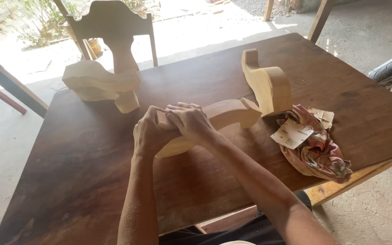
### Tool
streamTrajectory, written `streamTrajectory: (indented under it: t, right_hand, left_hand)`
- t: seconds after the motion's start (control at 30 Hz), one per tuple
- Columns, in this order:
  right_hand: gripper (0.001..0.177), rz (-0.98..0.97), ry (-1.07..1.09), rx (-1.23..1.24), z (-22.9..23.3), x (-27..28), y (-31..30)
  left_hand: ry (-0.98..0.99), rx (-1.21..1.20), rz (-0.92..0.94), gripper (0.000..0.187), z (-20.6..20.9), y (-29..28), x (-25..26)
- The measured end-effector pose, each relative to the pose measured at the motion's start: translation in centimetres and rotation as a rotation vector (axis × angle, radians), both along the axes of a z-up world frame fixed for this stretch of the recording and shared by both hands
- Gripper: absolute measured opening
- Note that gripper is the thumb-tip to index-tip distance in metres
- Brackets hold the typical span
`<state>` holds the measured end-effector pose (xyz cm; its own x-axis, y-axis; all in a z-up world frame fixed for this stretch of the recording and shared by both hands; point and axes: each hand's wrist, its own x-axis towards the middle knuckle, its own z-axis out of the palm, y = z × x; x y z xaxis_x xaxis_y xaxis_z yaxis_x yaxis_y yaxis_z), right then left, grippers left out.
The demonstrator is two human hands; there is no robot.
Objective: Sanding a curved wooden furniture component using a piece of sandpaper.
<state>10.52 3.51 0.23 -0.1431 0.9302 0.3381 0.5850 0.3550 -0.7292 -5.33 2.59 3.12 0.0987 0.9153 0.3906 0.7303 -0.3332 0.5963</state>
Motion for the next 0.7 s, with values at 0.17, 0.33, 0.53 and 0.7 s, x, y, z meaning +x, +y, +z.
streamTrajectory:
  t: [0.17,0.33,0.53,0.7]
  right_hand:
    - [0.027,-0.072,-0.311,0.691,-3.3,1.7,-2.0]
    - [0.026,-0.121,-0.317,0.527,-0.8,0.5,-0.7]
    - [0.033,-0.154,-0.364,0.674,-3.3,1.1,-3.0]
    - [0.041,-0.177,-0.301,0.364,0.2,1.7,-0.9]
  left_hand:
    - [0.008,0.004,-0.062,0.07,-0.4,0.5,0.1]
    - [0.0,0.033,-0.091,0.071,-0.3,-0.1,1.0]
    - [0.039,0.065,0.053,0.062,-1.6,-0.7,1.6]
    - [0.093,0.034,0.123,0.073,-1.6,-2.5,3.0]
